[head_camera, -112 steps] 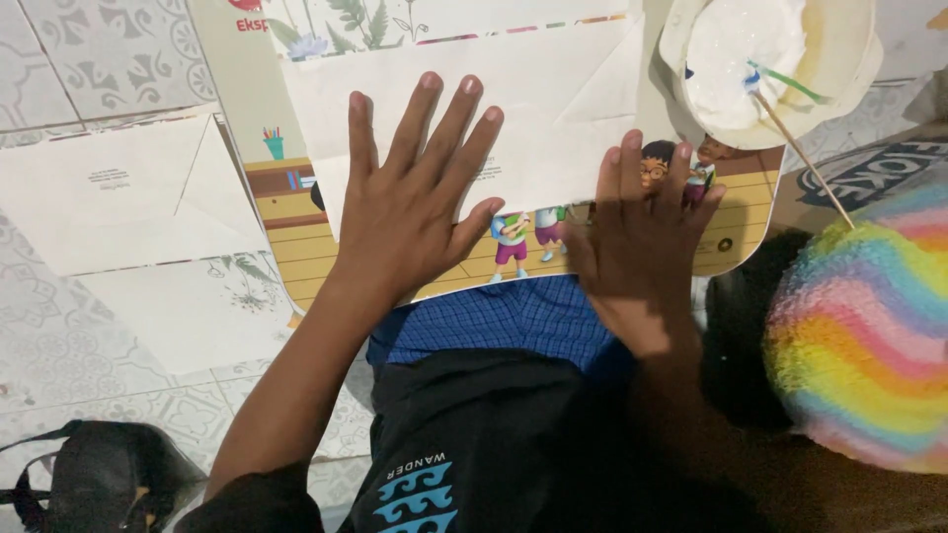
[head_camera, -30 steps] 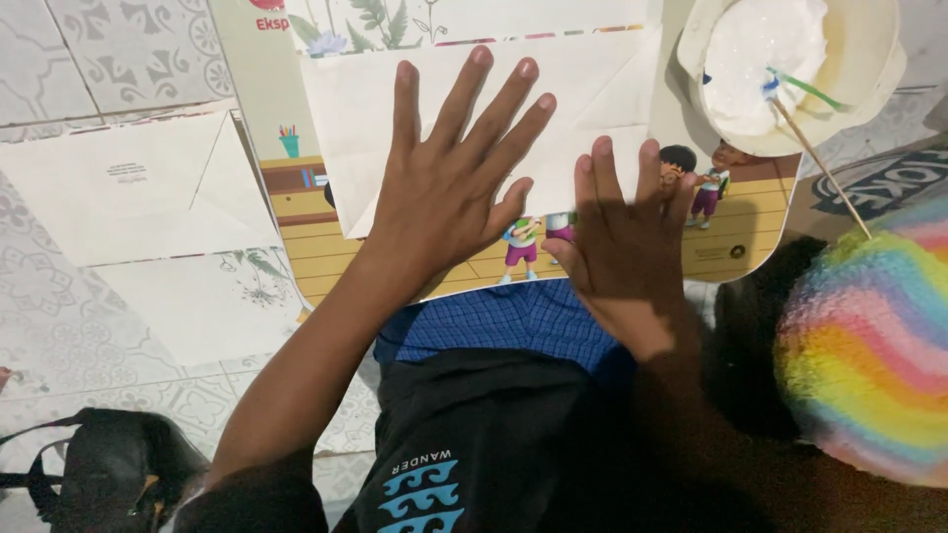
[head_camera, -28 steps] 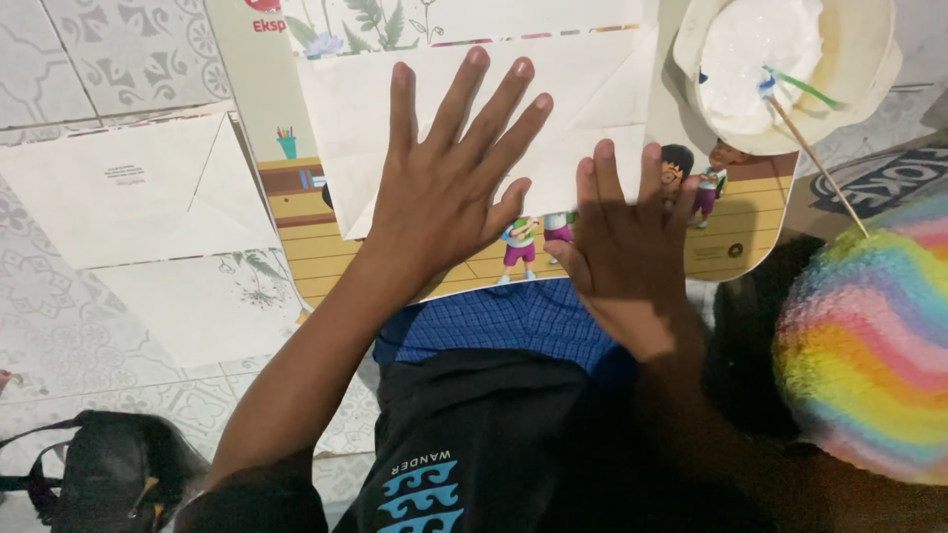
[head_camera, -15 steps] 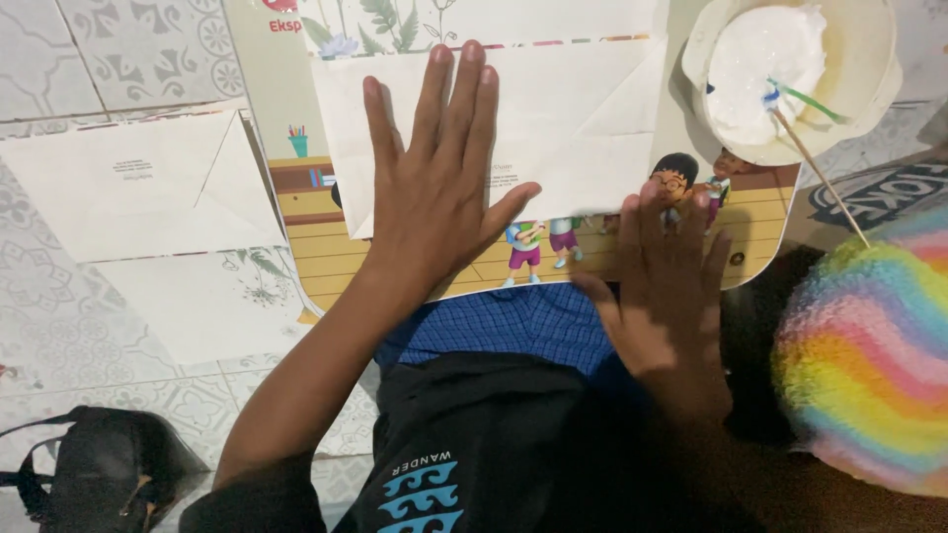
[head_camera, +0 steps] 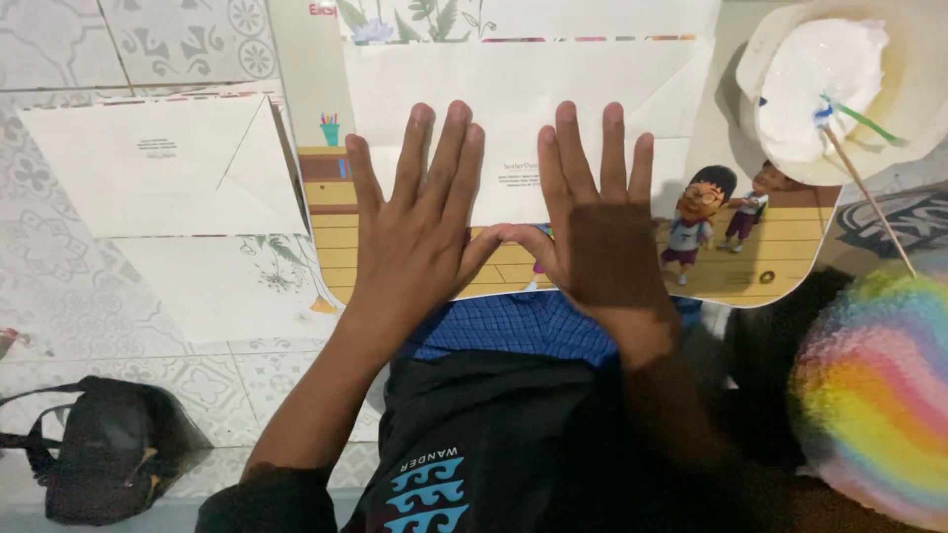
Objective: Applying glue to the edges of paper envelopes and folding them to assemble.
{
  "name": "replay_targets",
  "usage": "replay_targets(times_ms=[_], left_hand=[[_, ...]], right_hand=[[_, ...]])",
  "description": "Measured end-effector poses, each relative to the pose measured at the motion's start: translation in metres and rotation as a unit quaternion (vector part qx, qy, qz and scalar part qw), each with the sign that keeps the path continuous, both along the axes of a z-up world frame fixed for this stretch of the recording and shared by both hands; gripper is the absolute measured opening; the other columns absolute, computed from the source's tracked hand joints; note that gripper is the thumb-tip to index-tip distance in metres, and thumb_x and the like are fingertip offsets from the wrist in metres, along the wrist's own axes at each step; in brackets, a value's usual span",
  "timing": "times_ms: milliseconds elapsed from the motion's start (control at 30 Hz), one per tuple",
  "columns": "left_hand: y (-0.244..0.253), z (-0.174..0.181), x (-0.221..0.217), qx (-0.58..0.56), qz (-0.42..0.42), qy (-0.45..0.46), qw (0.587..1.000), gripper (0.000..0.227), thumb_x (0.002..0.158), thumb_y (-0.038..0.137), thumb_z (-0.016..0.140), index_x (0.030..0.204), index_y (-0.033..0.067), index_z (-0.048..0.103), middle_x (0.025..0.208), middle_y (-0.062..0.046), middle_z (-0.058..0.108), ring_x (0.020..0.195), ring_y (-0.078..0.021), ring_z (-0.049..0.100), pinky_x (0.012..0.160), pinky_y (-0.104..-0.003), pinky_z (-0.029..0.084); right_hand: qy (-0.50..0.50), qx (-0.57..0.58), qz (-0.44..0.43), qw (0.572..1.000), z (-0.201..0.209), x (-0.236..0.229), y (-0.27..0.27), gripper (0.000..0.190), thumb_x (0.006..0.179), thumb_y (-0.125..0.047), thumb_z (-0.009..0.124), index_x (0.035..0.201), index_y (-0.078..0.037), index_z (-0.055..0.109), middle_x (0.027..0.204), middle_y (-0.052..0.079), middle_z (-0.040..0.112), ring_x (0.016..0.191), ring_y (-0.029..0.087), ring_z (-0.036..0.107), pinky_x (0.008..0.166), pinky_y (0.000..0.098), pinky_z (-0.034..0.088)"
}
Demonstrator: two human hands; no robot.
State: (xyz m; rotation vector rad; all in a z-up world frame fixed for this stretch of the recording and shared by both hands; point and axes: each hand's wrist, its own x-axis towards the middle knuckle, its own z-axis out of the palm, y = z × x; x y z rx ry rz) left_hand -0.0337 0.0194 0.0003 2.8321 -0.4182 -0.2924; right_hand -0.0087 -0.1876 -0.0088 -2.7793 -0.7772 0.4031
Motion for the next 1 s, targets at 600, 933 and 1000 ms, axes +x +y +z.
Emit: replay_targets(times_ms=[600,933,1000], left_hand=[[0.039,0.004,-0.026,0.001,0.029,0.003,1.000,0.077,0.111,0.059,0.045,0.164,0.0048,0.036,0.171,-0.010,0.025,0.155,-0.0334,0.008,0.115,-0.075,-0.005],[0.055,0.006,-0.047,0.020,0.051,0.035,0.998,0.082,0.107,0.064,0.039,0.165,0.0069,0.032,0.172,-0.009,0.020,0.155,-0.0357,0.004,0.113,-0.078,-0.006],[0.049,0.008,-0.045,0.012,0.058,0.025,0.998,0.083,0.107,0.063,0.042,0.164,0.0030,0.033,0.171,-0.013,0.020,0.156,-0.0370,0.005,0.114,-0.079,-0.004]], right_hand=[[-0.020,-0.013,0.009,1.000,-0.010,0.002,-0.001,0.090,0.107,-0.064,0.042,0.157,0.011,0.039,0.164,0.032,0.022,0.149,0.053,0.014,0.119,0.0673,0.009],[-0.018,-0.001,0.005,1.000,-0.002,0.005,0.004,0.087,0.100,-0.052,0.063,0.153,0.014,0.046,0.161,0.038,0.032,0.148,0.057,0.021,0.119,0.0679,0.012],[-0.020,-0.007,0.000,1.000,0.003,0.002,0.005,0.083,0.099,-0.049,0.064,0.151,0.012,0.047,0.162,0.035,0.032,0.148,0.055,0.021,0.118,0.0654,0.015]])
